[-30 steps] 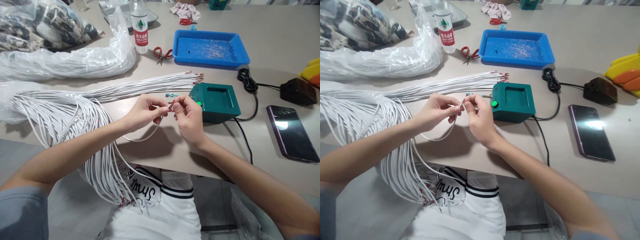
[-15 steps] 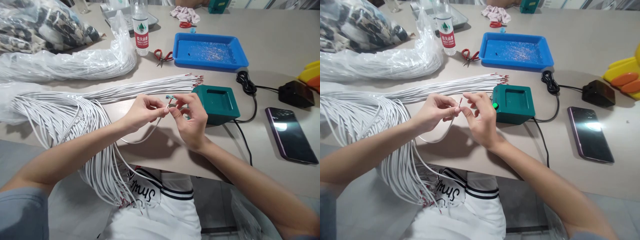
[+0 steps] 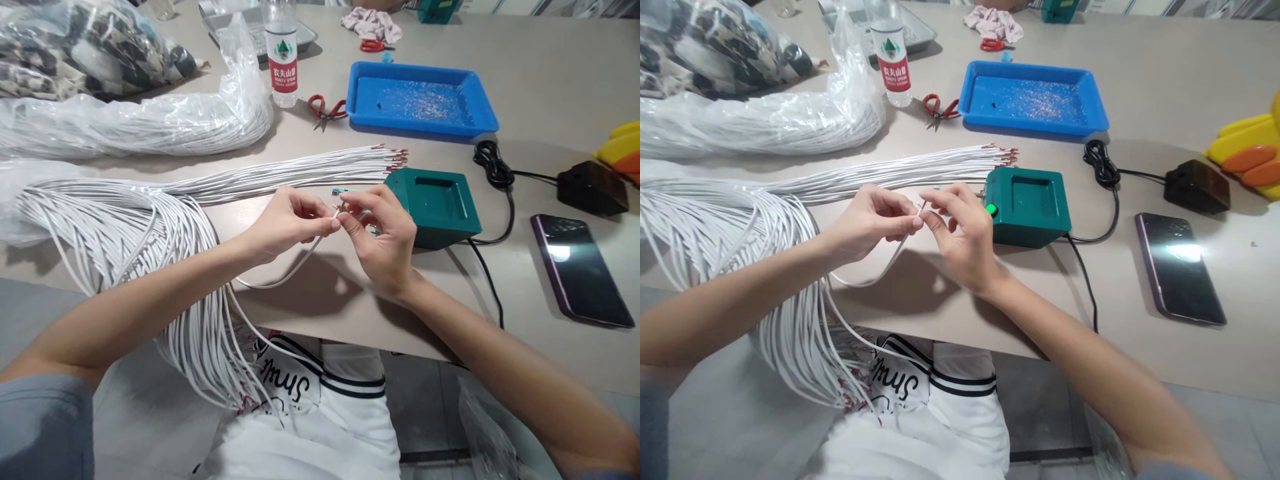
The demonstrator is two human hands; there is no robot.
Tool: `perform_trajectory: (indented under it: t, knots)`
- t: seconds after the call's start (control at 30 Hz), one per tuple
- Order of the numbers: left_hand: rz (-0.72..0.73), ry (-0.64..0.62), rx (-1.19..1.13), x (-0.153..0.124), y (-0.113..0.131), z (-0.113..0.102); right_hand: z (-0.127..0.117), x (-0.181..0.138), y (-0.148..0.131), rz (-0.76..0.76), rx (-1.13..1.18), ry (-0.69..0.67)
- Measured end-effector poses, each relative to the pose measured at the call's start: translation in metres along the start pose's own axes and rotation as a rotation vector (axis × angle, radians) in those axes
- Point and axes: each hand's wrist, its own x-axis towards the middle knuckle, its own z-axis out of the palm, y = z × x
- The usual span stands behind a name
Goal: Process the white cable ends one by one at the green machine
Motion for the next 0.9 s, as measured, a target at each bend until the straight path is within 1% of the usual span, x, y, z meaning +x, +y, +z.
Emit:
perform_trajectory:
  t: [0.13,0.27,0.47,0.6,0.73,0.9]
  knots:
    - [0.000,-0.009,-0.017,-0.0003,-0.0006,-0.0003,0.0002,-0.0001,-0.0006,0.004,0.006,0.016]
    - [-0.001,-0.007,-0.029,0.0002,-0.0024,-0.0010,-0.0002,-0.0003,-0.0003,-0.022,0.015,0.034]
    - [-0.048,-0.007,-0.072,0.0017,-0.0026,0.0000,-0.0014,-0.0006,-0.0006,-0.032,0.016,0.070]
    - [-0.071,-0.011,-0.093,0.0015,0.0008,0.0015,-0.0020,-0.0010,-0.0009,-0.009,0.039,0.066]
    - [-0.055,-0.030,-0.063,0.0016,0.0028,0.0013,-0.0024,-0.0001,0.0001,0.041,0.026,0.041]
    - [-0.054,-0.024,-0.030,0.0018,0.0013,0.0003,-0.0025,0.0013,0.0007,0.021,0.037,0.012]
